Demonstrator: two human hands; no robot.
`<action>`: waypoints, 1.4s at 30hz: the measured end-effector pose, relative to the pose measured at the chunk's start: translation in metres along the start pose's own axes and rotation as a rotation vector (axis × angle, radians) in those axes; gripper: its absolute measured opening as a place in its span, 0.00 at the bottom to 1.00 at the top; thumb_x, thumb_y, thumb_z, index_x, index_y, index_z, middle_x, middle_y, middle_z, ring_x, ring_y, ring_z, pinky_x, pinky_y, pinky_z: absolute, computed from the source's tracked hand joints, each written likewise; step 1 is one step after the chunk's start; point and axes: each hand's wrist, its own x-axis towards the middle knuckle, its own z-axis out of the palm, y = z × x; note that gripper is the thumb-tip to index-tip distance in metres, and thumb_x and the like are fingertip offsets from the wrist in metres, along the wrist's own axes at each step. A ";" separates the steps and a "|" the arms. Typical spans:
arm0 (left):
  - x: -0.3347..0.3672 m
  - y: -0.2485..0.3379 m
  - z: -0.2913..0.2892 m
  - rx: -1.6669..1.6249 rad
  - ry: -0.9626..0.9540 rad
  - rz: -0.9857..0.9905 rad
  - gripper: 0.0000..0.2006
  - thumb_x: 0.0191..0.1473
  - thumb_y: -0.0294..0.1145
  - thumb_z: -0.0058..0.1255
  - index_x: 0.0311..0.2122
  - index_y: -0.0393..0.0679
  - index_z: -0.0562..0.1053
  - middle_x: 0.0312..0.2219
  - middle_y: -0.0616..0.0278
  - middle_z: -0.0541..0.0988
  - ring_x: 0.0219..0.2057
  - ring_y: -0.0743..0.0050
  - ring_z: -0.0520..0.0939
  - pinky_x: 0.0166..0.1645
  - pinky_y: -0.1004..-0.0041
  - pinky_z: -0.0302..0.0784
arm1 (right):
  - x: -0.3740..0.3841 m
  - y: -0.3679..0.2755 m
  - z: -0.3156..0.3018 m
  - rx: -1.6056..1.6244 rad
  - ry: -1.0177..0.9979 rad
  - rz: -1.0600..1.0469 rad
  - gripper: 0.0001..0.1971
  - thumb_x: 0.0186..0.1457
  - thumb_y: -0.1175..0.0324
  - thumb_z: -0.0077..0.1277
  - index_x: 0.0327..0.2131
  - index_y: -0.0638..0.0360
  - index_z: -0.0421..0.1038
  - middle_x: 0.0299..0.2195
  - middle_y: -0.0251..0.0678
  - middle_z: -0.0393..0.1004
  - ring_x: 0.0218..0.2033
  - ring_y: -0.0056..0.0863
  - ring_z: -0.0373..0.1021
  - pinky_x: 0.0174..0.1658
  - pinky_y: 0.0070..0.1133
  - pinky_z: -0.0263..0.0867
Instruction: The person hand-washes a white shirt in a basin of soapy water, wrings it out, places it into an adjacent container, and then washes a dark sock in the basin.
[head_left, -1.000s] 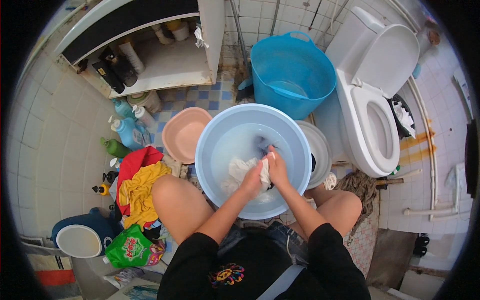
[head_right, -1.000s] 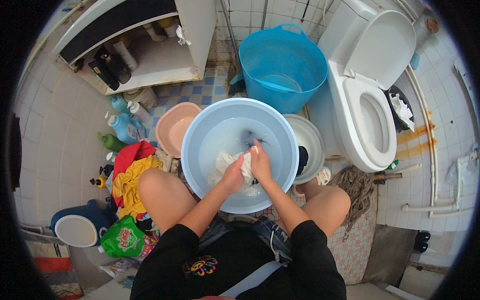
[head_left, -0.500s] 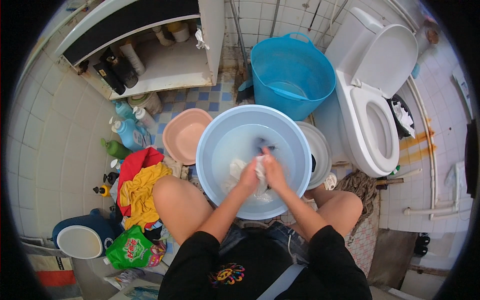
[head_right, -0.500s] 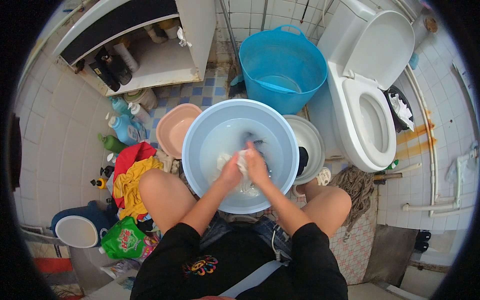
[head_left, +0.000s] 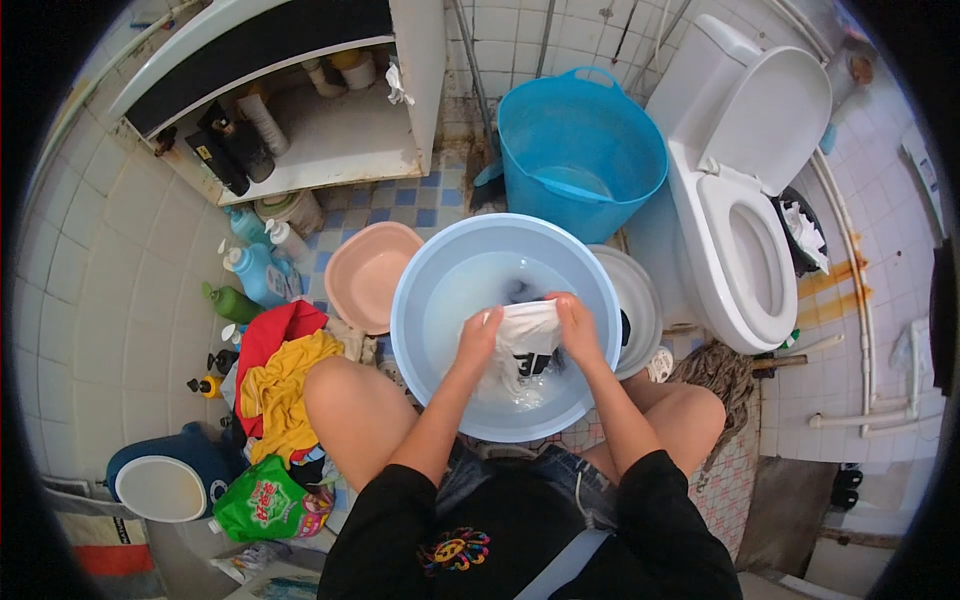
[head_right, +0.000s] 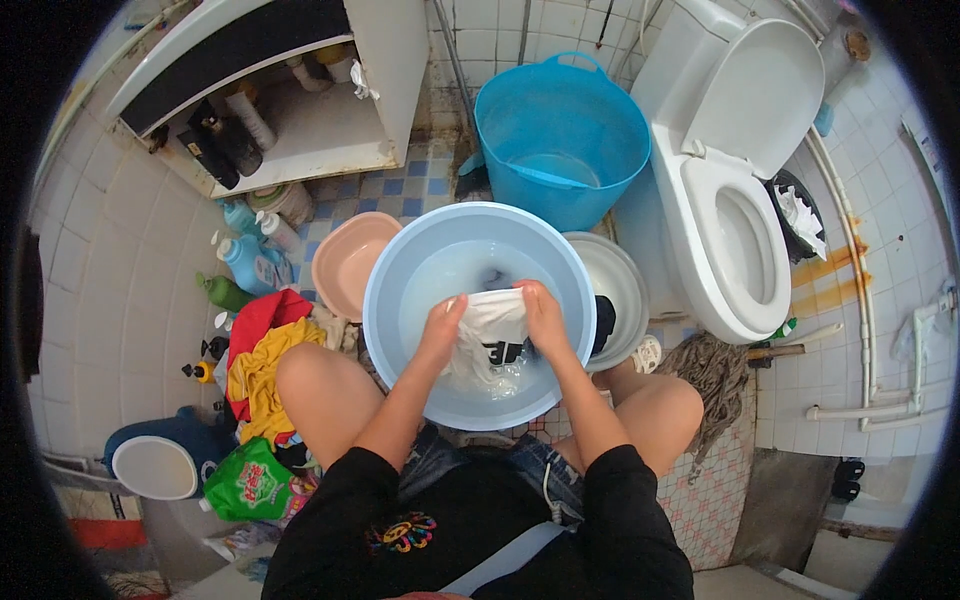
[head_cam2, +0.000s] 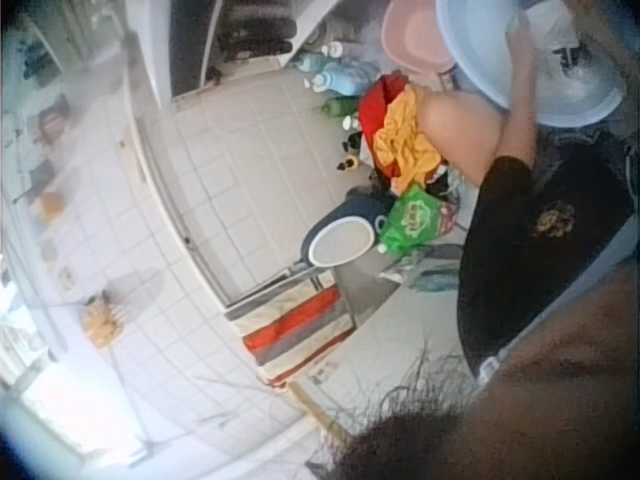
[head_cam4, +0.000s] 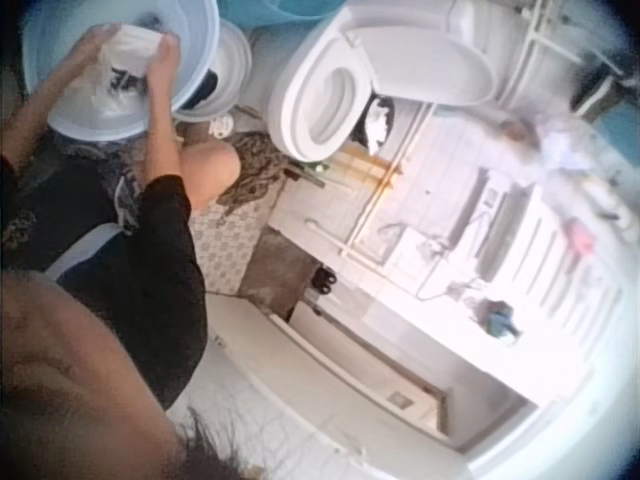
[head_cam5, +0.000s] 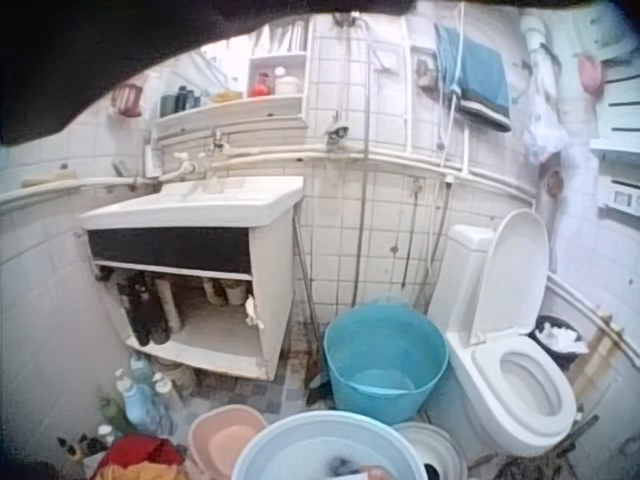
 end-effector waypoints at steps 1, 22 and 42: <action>0.000 0.004 0.002 0.000 -0.005 0.000 0.18 0.52 0.43 0.41 0.33 0.34 0.72 0.26 0.61 0.76 0.28 0.75 0.74 0.37 0.75 0.68 | -0.001 -0.003 0.000 -0.002 0.005 0.001 0.16 0.58 0.62 0.31 0.35 0.63 0.67 0.33 0.40 0.70 0.37 0.29 0.66 0.44 0.22 0.58; -0.016 0.049 -0.007 0.324 -0.062 0.199 0.09 0.44 0.26 0.51 0.32 0.34 0.73 0.26 0.62 0.76 0.26 0.81 0.75 0.31 0.81 0.70 | -0.014 0.014 -0.006 -0.384 -0.393 -0.032 0.14 0.39 0.64 0.56 0.30 0.62 0.70 0.28 0.40 0.69 0.32 0.40 0.65 0.37 0.28 0.61; -0.014 0.052 0.022 -0.325 -0.092 0.024 0.10 0.53 0.34 0.42 0.35 0.38 0.69 0.30 0.64 0.73 0.31 0.81 0.72 0.37 0.80 0.67 | 0.003 0.001 -0.012 0.182 0.005 0.348 0.10 0.44 0.67 0.52 0.25 0.62 0.63 0.23 0.35 0.68 0.26 0.24 0.65 0.30 0.21 0.60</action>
